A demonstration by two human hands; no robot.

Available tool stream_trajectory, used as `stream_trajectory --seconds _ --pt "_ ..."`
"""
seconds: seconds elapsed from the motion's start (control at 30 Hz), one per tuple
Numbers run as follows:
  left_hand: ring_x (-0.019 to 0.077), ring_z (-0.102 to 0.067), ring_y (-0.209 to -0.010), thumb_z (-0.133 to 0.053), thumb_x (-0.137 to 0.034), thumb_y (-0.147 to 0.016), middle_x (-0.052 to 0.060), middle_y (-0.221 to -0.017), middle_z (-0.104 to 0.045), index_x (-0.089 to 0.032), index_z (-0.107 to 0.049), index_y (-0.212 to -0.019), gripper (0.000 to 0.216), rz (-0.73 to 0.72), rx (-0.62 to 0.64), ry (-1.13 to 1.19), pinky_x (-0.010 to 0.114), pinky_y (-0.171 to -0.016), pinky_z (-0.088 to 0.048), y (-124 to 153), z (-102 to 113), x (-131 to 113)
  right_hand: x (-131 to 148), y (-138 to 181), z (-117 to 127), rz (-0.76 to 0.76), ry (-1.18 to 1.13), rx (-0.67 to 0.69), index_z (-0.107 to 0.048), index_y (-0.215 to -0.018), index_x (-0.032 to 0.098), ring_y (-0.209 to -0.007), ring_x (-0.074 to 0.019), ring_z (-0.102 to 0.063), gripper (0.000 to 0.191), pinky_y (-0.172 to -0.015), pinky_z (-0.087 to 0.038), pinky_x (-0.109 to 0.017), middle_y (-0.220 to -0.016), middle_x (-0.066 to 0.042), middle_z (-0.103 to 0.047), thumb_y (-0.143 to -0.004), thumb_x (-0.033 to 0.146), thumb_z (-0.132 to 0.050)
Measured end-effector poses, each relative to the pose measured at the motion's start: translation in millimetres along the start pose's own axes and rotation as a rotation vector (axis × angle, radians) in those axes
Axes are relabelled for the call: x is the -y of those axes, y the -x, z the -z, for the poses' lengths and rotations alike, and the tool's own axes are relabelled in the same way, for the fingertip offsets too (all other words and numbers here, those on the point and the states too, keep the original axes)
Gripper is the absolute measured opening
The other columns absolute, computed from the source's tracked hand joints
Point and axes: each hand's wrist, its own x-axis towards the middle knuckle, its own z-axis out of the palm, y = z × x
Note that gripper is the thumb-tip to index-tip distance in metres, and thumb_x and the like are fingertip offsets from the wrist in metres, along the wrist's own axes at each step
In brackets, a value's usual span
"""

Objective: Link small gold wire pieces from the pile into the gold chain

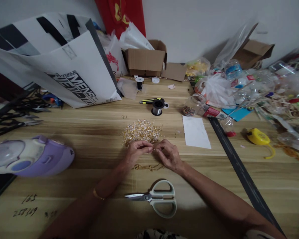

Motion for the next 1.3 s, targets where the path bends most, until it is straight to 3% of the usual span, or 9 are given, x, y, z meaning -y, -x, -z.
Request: stream_trajectory --seconds 1.3 --pt "0.0145 -0.063 -0.066 -0.074 -0.022 -0.062 0.003 -0.069 -0.070 -0.014 -0.070 -0.072 0.014 -0.061 0.025 -0.055 0.025 -0.066 -0.050 1.7 1.5 -1.8 -1.1 0.5 0.5 0.003 0.029 0.033 -0.055 -0.090 0.019 -0.075 -0.0170 -0.057 0.007 -0.066 -0.048 -0.029 -0.081 -0.006 -0.062 -0.088 0.016 -0.050"
